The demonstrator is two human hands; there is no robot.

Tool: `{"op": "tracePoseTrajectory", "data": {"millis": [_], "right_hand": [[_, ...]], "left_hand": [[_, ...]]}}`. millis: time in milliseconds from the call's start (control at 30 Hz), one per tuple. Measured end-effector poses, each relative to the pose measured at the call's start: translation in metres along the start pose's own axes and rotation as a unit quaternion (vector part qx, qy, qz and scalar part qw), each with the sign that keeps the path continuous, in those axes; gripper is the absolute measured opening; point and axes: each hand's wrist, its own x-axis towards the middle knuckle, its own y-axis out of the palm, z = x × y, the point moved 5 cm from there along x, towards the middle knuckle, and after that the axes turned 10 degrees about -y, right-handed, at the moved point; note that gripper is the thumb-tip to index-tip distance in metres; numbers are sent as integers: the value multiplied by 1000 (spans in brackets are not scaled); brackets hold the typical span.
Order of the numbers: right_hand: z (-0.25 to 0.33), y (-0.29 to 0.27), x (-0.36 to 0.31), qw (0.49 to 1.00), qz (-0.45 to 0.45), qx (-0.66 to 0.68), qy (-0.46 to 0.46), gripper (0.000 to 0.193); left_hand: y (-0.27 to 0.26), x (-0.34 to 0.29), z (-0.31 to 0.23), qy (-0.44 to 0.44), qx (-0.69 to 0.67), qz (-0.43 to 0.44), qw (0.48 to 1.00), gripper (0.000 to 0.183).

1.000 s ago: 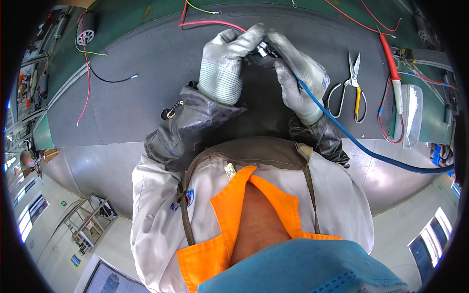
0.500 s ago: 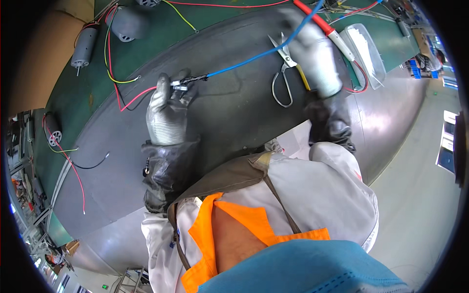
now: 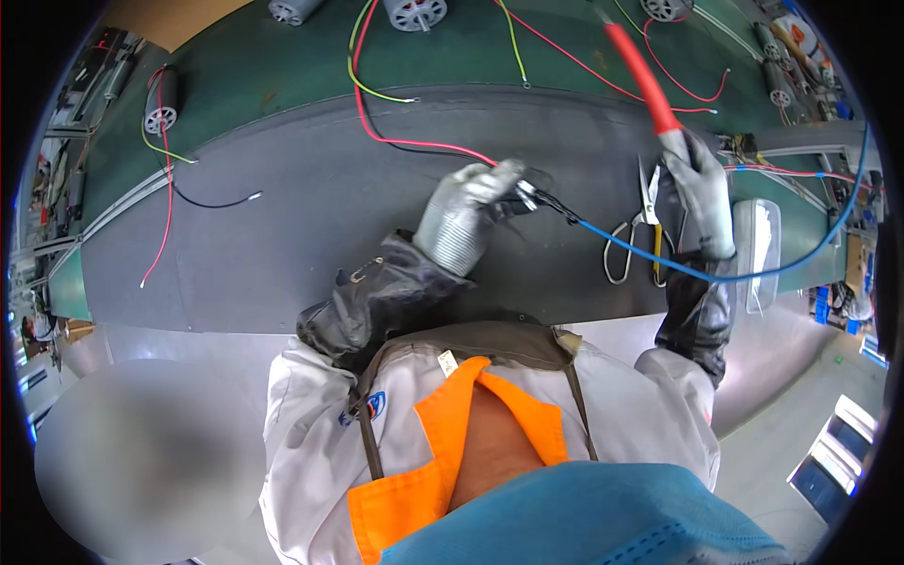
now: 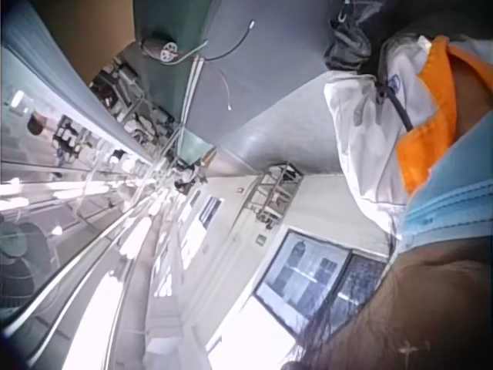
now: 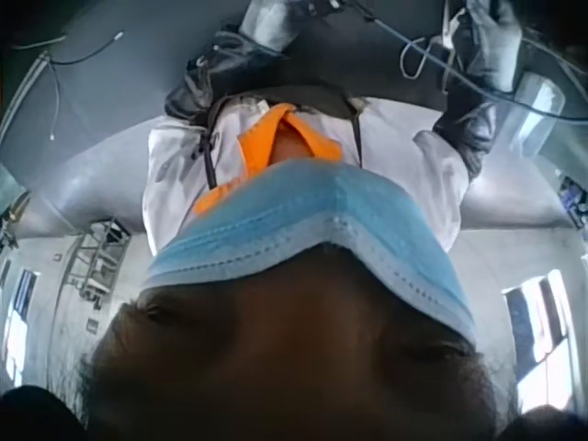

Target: Connect wires to electrical motors and secure connections using pliers and scissors on an assembly line.

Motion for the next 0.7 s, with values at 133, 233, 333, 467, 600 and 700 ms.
{"op": "tracePoseTrajectory", "data": {"millis": [133,233,333,467,600,700], "right_hand": [[35,61,62,975,171,139,6,47],[53,91,90,915,296,266,-71,47],[64,109,106,903,316,286,-53,48],[52,131,136,907,330,257,-52,44],[65,118,147,954,257,108,-115,38],[81,116,130,892,192,-99,-398,28]], "left_hand": [[17,-1,15,-207,-350,39,913,31],[16,-7,7,-216,-309,32,926,32],[15,-4,7,-208,-322,35,923,32],[13,0,28,-235,-309,46,920,33],[22,3,10,-234,-315,78,916,28],[20,-3,16,-256,-423,123,860,24]]}}
